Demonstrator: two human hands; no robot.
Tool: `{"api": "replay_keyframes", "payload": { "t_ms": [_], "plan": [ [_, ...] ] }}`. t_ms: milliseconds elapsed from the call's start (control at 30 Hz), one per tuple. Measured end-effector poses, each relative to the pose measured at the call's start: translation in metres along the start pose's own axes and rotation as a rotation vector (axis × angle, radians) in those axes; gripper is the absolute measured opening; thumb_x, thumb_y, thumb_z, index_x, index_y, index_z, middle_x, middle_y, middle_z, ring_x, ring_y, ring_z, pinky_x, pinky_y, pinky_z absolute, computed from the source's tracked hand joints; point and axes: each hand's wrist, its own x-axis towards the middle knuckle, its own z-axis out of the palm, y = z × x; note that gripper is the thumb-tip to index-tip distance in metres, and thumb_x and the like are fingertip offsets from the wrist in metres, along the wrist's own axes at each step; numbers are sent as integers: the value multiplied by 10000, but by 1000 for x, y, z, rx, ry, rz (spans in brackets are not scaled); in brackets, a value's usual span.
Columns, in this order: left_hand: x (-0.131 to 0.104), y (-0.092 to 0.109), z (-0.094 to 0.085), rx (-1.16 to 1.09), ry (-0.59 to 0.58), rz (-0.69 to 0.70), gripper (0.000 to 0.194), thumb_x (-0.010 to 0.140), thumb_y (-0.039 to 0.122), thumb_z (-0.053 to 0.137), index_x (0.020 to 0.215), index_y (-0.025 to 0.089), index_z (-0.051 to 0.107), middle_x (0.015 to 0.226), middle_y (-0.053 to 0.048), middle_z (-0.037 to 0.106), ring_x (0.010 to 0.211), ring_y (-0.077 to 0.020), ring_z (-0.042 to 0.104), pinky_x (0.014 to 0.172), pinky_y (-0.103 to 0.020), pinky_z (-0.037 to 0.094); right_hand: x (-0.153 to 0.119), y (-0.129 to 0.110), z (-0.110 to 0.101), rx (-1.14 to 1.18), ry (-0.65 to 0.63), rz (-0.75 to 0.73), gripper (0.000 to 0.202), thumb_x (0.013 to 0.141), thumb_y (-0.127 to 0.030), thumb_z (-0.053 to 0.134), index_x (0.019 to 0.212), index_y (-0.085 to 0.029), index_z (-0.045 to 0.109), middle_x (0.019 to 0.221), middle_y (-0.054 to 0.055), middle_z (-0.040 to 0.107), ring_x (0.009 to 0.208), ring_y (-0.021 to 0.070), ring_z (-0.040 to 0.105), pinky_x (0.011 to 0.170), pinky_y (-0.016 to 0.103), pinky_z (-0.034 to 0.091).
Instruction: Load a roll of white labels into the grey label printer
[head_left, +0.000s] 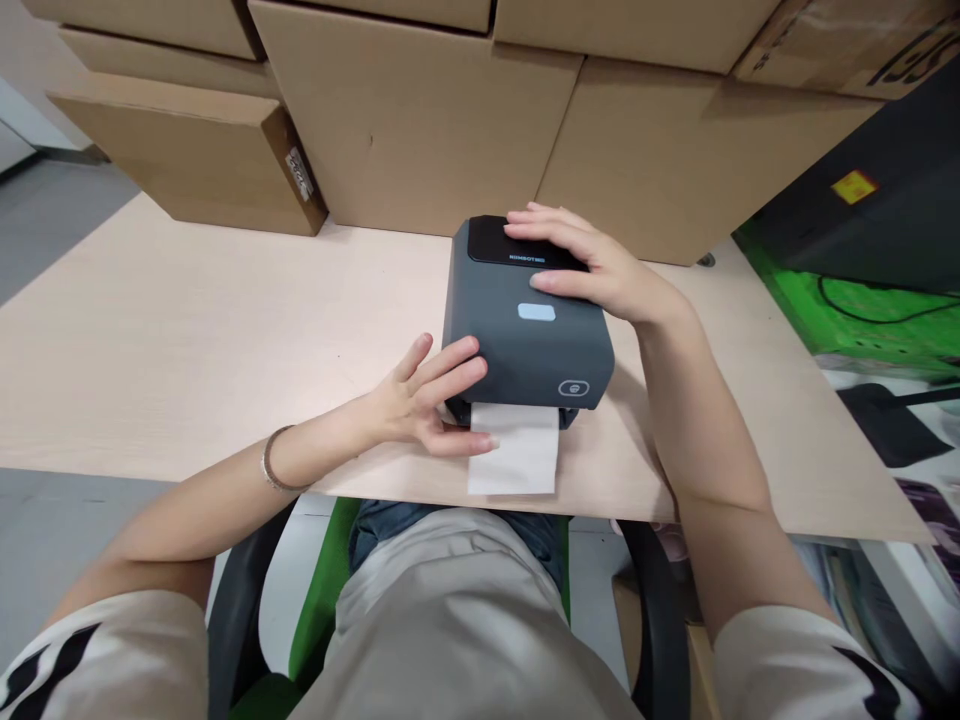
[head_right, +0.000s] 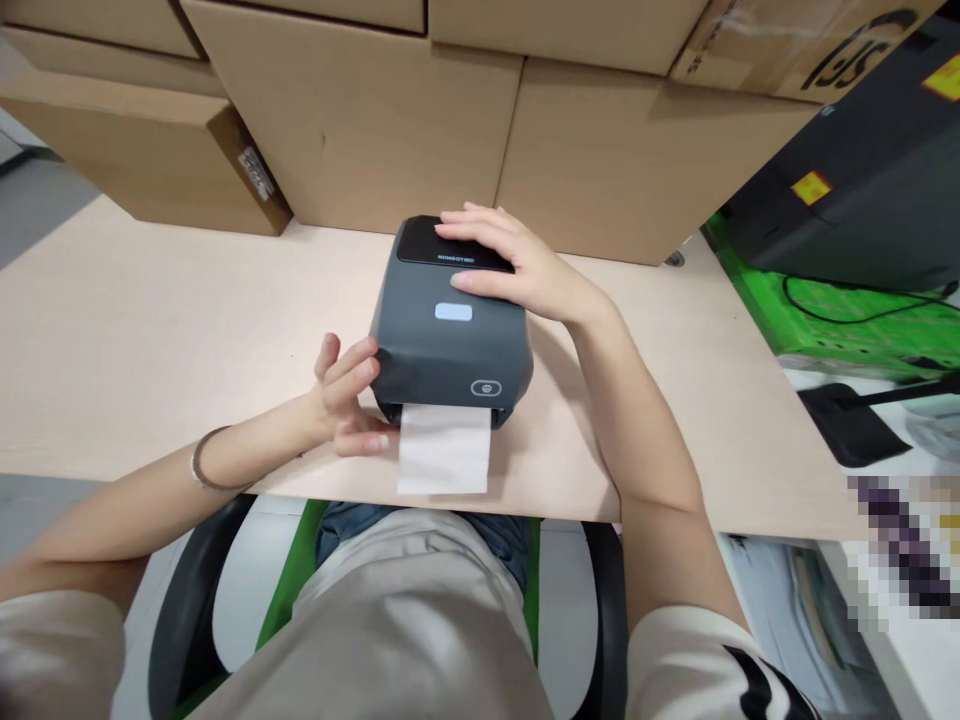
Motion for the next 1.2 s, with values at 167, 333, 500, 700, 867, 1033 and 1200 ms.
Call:
{"api": "replay_keyframes", "payload": {
  "t_ms": [167,333,500,700,867,1033,1200],
  "plan": [
    [25,-3,-10,139,152,251,329,1086,367,545,1393,252,572,1565,-52,604,1556,-183,481,1374,-360,312,-2,1,-5,-103,-131,-18,966,828,-867,626,1639,-385,421,1748,33,346,1655,392,211,1337,678,155],
    [27,-6,-14,143,116,300,287,1117,393,460,1273,249,653,1202,-12,764,1387,-149,640,1264,-332,498,-5,1,-7,-169,-241,-46,1146,732,-909,688,1687,-401,309,1804,6,191,1675,437,54,1336,712,47],
    [26,-9,-12,75,121,322,342,1107,377,490,1341,177,639,1221,-60,733,1290,-160,688,1198,-298,556,-14,-10,-8,-213,-308,-85,1256,699,-913,715,1718,-379,211,1827,24,45,1663,483,-35,1297,762,-31],
    [24,-17,-10,-24,-10,119,871,951,772,571,1601,222,385,1418,-173,650,1410,-331,624,1188,-559,545,-25,-26,-6,-237,-343,-100,1286,675,-859,786,1719,-372,216,1825,44,72,1661,493,26,1305,760,1],
    [17,-24,-12,-120,-88,113,829,884,722,715,1554,316,443,1423,-127,664,1432,-325,600,1226,-603,494,-28,-32,0,-245,-304,-83,1303,614,-841,840,1700,-371,294,1812,64,150,1657,492,93,1308,760,75],
    [10,-26,-10,-85,-137,102,772,881,789,661,1483,334,500,1426,-108,673,1416,-321,611,1206,-623,514,-28,-31,2,-227,-283,-77,1326,586,-824,870,1695,-372,303,1802,76,188,1653,496,116,1308,757,91],
    [9,-25,-6,-40,-119,120,687,937,797,563,1437,326,539,1398,-90,697,1421,-300,607,1181,-593,555,-28,-30,2,-220,-285,-79,1357,574,-828,874,1703,-361,283,1801,87,187,1651,503,116,1302,770,80]
  ]
}}
